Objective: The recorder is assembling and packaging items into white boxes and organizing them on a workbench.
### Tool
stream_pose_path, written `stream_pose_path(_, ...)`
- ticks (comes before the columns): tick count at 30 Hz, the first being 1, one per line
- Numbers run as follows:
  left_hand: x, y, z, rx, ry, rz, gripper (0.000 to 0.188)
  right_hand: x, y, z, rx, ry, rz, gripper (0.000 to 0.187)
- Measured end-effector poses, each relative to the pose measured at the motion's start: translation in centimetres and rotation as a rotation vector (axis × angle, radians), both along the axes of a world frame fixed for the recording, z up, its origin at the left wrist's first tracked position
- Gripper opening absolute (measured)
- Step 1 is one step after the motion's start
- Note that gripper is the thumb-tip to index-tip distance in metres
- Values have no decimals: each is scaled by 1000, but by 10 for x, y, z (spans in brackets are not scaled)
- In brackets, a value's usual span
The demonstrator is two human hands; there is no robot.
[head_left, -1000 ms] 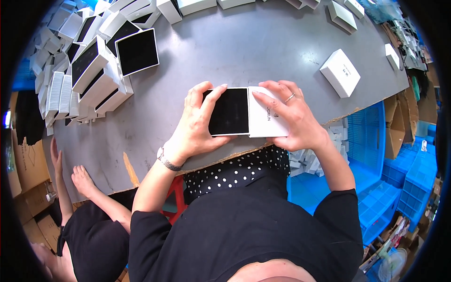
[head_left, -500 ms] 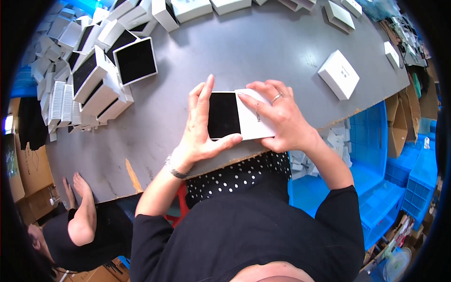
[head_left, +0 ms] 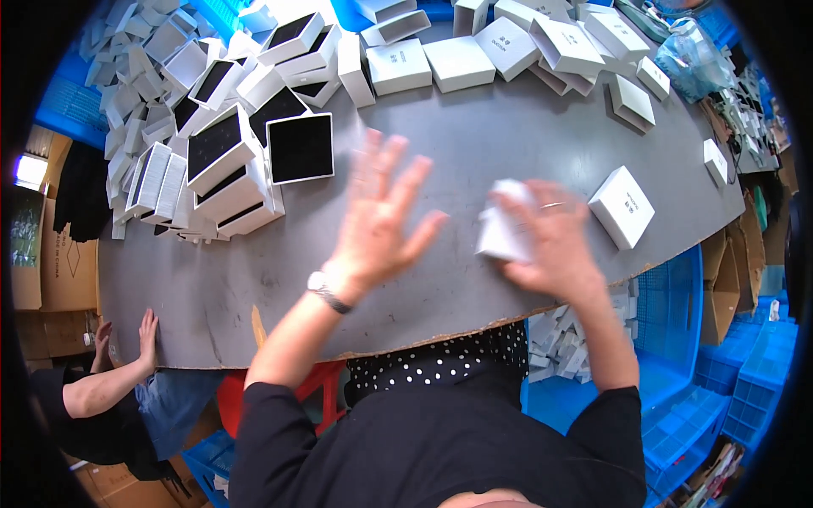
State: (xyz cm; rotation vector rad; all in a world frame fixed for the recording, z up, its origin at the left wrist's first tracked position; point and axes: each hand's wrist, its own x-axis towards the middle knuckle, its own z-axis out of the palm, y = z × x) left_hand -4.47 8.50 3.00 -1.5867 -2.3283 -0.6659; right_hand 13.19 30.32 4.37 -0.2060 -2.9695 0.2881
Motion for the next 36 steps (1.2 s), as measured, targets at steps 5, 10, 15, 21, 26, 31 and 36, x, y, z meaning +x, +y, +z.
stream_pose_path(5,-70,-48,20,-378,247,455,87,14,62,38,209,-180,-369,70)
stream_pose_path(10,-87,-32,5,-333,428,422,69,-149,73,2,-11,231,162,78)
stream_pose_path(15,-49,-24,0,-381,133,345,66,-256,28,-30,302,56,107,84)
stream_pose_path(21,9,-70,9,-133,-236,183,76,-129,-3,-15,-9,210,381,59)
stream_pose_path(26,4,-67,0,-149,-318,276,76,-61,9,-15,-75,166,227,61)
stream_pose_path(31,34,-55,-8,-111,-302,399,79,-43,-21,-25,-266,181,159,66)
stream_pose_path(36,50,-57,-2,-143,-367,322,97,-19,-47,-24,-345,156,279,65)
